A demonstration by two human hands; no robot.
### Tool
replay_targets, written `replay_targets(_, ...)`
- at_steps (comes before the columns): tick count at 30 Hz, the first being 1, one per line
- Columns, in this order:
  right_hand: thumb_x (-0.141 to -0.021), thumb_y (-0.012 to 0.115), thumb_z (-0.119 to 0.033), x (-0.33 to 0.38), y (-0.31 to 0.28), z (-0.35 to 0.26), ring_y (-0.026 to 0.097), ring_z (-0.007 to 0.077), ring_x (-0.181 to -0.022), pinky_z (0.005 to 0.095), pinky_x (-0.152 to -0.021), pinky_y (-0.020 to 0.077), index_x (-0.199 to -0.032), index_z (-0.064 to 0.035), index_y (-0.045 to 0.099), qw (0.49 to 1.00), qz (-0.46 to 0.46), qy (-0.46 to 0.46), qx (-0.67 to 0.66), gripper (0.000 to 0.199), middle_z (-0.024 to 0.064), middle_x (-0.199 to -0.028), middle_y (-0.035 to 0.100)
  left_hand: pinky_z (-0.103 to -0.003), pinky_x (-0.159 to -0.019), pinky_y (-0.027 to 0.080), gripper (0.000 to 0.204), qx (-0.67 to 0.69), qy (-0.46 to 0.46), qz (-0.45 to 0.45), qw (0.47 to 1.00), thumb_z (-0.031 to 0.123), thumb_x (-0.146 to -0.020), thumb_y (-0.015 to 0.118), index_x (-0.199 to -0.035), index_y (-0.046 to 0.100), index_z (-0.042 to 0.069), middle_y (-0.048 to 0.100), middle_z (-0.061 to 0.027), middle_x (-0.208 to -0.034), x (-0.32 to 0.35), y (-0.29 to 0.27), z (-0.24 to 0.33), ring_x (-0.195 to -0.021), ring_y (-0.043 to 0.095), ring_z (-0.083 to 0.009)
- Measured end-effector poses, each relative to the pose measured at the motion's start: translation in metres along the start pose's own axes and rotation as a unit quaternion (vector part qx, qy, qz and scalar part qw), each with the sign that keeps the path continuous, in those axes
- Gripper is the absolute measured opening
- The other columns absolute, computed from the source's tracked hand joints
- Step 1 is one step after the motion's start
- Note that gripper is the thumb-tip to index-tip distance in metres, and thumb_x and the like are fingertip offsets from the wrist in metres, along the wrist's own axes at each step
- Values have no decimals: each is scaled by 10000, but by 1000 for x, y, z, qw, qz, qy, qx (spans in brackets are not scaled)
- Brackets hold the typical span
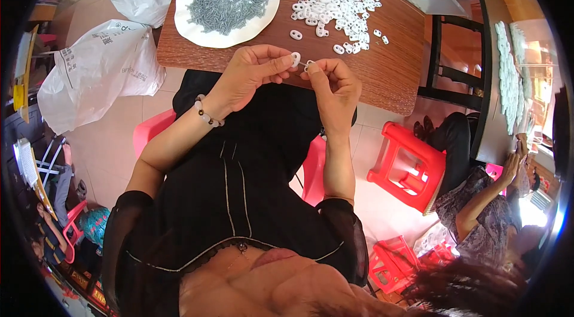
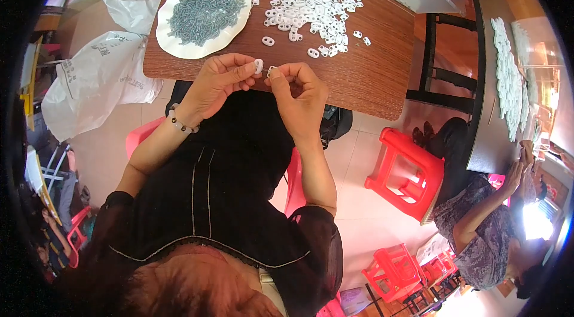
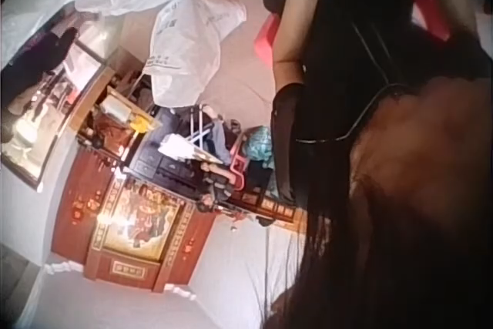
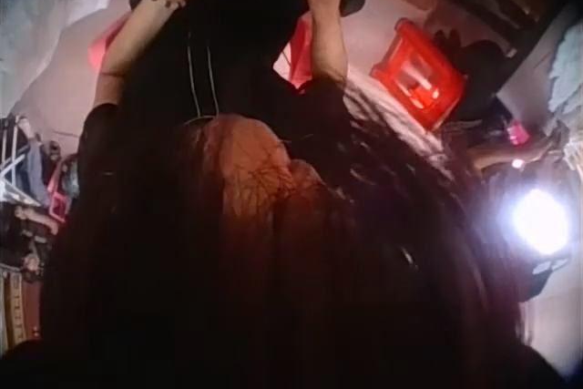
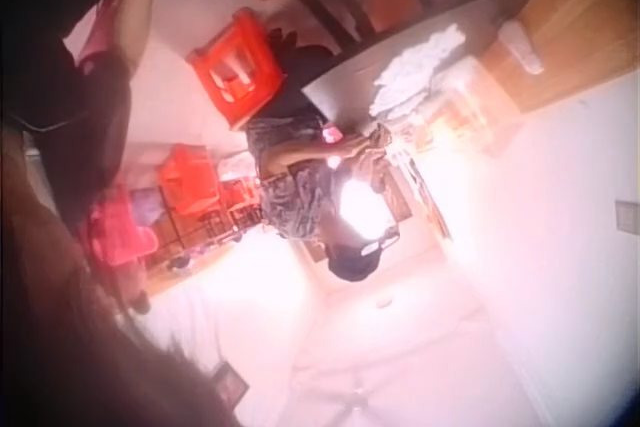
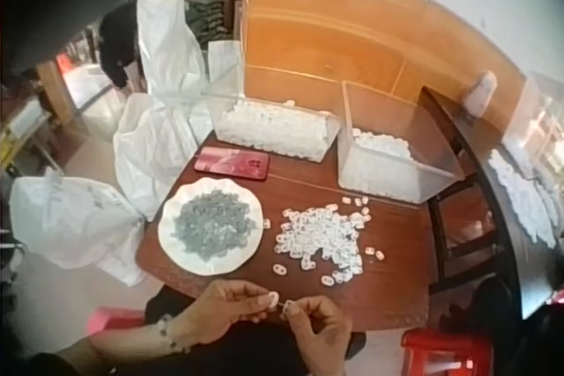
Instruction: Manually inserting small grey pins into white plastic components on a wooden table.
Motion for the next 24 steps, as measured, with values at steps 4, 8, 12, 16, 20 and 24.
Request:
replay_targets(4,-891,647,-69,0,0,0,595,58,-695,189,-632,469,-873,26,617,1000,3,-10,2,101,40,-758,661,-192,-692,487,188,-8,4,0,1000,153,-906,657,-1041,670,22,682,-30,-908,0,-1,0,-779,617,-68)
replay_targets(8,-892,648,-72,1,0,-2,598,58,-698,192,-639,476,-875,25,618,1000,5,-12,-4,103,39,-759,661,-196,-701,491,221,-10,4,-1,1000,188,-893,680,-1033,672,18,686,-35,-905,-1,0,-1,-775,616,-69)
replay_targets(12,-901,625,-59,1,1,-3,609,79,-734,205,-696,481,-875,21,620,1000,-2,-2,0,85,51,-791,663,-199,-702,492,251,-6,11,0,1000,218,-879,704,-1022,681,12,690,-38,-892,0,1,1,-759,611,-69)
replay_targets(16,-898,625,-50,3,2,-5,610,75,-728,199,-686,483,-877,22,619,1000,7,-5,24,76,52,-790,664,-200,-695,489,240,-35,36,8,999,204,-878,705,-1012,686,5,691,-39,-884,1,4,3,-753,605,-69)
replay_targets(20,-898,624,-46,3,4,-3,610,73,-722,195,-677,485,-877,22,617,1000,2,-11,26,71,51,-790,664,-211,-684,482,210,-72,70,16,995,163,-884,691,-1015,679,-2,692,-50,-897,2,2,6,-775,614,-82)
replay_targets(24,-898,626,-51,4,5,-2,612,70,-721,192,-667,487,-876,22,615,1000,-7,-10,27,77,48,-790,665,-221,-681,478,189,-101,74,19,992,134,-885,684,-1012,673,-5,693,-61,-904,4,1,11,-794,625,-96)
Point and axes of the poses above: each hand's wrist, its own x-axis away from the middle knuckle, its own y-axis out of the palm, z = x × y, the point moved 6 cm from there along -x, towards the middle knuckle
